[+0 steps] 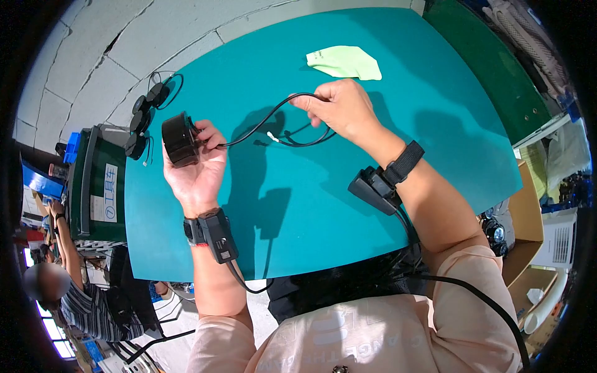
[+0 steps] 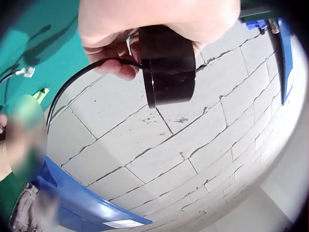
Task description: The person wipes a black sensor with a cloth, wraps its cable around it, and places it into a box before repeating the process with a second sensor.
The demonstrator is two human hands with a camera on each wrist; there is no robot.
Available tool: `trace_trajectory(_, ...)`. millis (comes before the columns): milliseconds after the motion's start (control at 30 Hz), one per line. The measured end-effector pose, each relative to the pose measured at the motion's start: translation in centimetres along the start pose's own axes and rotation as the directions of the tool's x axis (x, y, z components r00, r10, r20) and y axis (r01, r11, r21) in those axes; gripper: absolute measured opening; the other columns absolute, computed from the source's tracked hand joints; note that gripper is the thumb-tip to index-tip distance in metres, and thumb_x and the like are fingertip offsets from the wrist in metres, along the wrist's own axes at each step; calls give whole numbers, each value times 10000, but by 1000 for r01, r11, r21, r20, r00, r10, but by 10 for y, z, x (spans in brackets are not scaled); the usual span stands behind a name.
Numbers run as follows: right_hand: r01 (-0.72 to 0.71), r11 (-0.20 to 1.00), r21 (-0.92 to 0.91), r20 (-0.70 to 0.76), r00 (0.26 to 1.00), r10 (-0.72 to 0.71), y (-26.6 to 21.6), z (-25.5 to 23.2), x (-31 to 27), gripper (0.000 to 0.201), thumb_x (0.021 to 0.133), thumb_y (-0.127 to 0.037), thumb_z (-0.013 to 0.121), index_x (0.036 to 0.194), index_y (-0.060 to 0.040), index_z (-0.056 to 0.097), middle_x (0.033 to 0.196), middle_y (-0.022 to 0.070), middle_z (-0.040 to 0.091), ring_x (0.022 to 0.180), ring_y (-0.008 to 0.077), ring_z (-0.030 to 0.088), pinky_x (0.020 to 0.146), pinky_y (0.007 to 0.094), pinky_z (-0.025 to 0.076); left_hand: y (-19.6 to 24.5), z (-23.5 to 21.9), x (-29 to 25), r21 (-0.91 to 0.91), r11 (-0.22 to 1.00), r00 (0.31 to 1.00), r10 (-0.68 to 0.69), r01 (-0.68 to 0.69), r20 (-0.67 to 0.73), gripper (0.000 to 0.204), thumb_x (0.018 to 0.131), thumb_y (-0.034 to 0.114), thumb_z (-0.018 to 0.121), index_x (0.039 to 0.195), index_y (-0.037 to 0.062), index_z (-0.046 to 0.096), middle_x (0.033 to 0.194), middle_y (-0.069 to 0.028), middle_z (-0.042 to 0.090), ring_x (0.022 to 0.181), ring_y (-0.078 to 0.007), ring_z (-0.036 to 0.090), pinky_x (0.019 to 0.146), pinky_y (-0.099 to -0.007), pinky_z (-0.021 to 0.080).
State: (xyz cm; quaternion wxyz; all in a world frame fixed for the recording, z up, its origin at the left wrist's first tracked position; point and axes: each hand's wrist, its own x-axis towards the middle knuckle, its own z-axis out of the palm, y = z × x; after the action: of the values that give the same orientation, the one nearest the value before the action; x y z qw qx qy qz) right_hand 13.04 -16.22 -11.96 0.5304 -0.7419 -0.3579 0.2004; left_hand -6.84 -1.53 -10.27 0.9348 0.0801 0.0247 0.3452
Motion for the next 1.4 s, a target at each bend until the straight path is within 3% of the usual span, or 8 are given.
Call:
trace_trajectory(167,-248,837,488,471,882,-13,5,-22,8,355,835,-327,640,601,-74,554,466,-12,445,464,67,412,441,214,308,3,2,1,57,996,997,69,-67,-36,339,885,291,541,957,-40,544,921,-141,502,875,-246,484,790,-353,396)
trace_trajectory(267,-448,293,845,512,835,-200,5,-29,11,198,900,-218,540,952,-31,581,557,-37,458,518,50,338,475,188,293,-1,2,1,102,992,996,75,-71,-45,340,893,297,539,960,-36,539,943,-142,504,931,-271,505,885,-391,395)
trace_trajectory(367,-377,310,873,408,912,-38,-3,-23,10,258,932,-188,517,1097,0,580,665,-38,509,520,40,333,465,184,301,-3,0,1,119,992,999,38,-33,-39,350,900,308,535,969,-36,532,955,-142,507,948,-279,509,931,-407,381)
trace_trajectory(567,-293,372,881,373,913,-164,11,-20,10,401,977,-284,456,1265,-5,479,761,-9,568,561,39,395,483,179,336,-6,-5,3,160,987,1000,22,-18,-20,396,912,318,525,1028,-61,523,975,-168,527,962,-288,505,939,-417,383)
trace_trajectory(633,-161,632,758,254,965,-59,5,-14,7,424,982,-304,434,1279,-2,462,862,19,600,669,69,511,586,207,430,-6,-7,4,183,983,1000,1,0,-2,406,917,320,521,1052,-63,523,983,-180,535,974,-294,505,950,-426,385)
trace_trajectory(967,-298,665,685,519,840,-158,3,9,-3,464,983,-248,412,1343,40,365,1154,152,551,1032,227,591,881,334,488,-37,-6,5,531,842,987,-11,95,-159,389,944,383,483,1151,57,527,1099,-124,588,995,-255,556,884,-397,457)
trace_trajectory(1300,-146,845,515,267,964,4,-6,33,-14,337,938,-284,530,851,16,658,732,66,648,624,115,606,524,264,492,-53,-7,0,753,656,996,-89,37,28,365,940,327,518,1181,54,489,1106,-91,590,1018,-217,568,908,-384,448)
trace_trajectory(1400,-130,896,424,276,961,9,1,37,-8,309,910,-258,531,809,8,650,752,71,631,636,140,606,589,268,502,-50,-19,5,820,572,998,-54,5,32,500,900,296,601,1292,64,392,1173,-108,523,1080,-231,520,927,-427,426)
